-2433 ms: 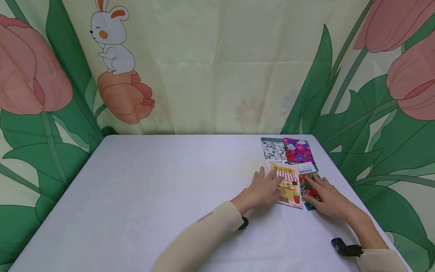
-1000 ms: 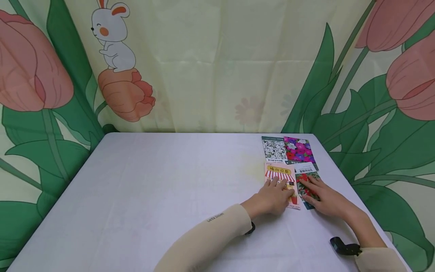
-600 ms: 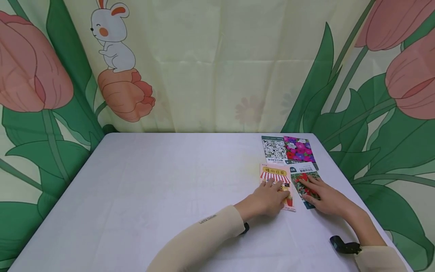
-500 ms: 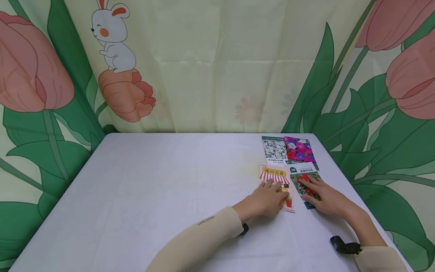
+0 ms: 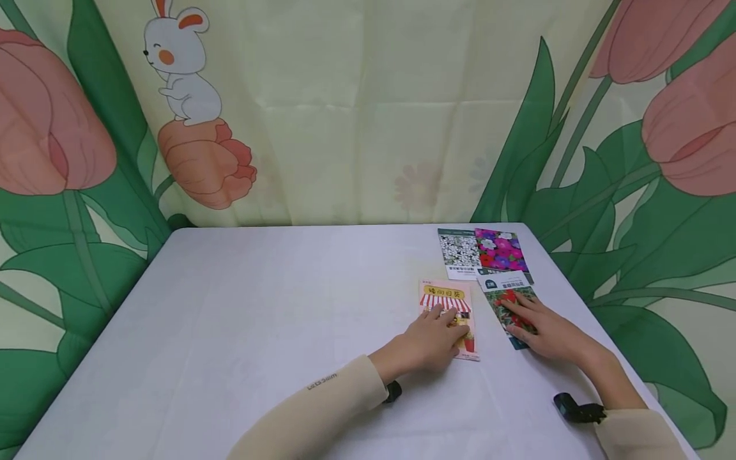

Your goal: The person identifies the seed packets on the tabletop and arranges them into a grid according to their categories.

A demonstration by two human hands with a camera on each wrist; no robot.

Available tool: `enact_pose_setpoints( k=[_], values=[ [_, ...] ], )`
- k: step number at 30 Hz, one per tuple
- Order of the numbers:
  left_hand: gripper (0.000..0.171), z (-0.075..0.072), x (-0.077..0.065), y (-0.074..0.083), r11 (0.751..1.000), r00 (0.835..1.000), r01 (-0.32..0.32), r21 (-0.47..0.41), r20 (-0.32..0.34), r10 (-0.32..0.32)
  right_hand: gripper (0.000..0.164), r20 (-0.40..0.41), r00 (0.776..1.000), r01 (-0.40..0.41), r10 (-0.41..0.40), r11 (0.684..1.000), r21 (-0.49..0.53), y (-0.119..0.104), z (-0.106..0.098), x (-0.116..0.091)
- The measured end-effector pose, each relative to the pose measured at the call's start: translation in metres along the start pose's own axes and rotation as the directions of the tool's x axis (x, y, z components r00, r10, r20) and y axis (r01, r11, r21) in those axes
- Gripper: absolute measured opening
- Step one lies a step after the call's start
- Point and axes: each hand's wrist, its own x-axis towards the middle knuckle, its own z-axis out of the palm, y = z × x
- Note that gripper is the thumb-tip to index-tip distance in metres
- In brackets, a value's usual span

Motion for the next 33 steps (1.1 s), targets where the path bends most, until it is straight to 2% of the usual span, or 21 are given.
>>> enact_pose_setpoints(
  k=[12,23,33],
  values=[
    [0.051,-0.003,-0.024,-0.013,0.999,0.999,0.029,0.022,0.014,-0.03,0.073,0.01,1.0,-0.007,0.007,1.0,0.0,0.0,0.0,-0.001],
    [0.05,0.001,-0.044,-0.032,0.998,1.0,0.024,0.057,-0.011,-0.024,0.074,0.007,1.0,-0.013,0.013,1.0,0.003,-0.001,0.0,0.0],
    [0.049,-0.002,-0.065,-0.048,0.998,1.0,0.012,0.062,-0.024,-0.011,0.074,0.014,1.0,-0.016,0.016,1.0,0.003,0.0,0.001,0.0]
  ],
)
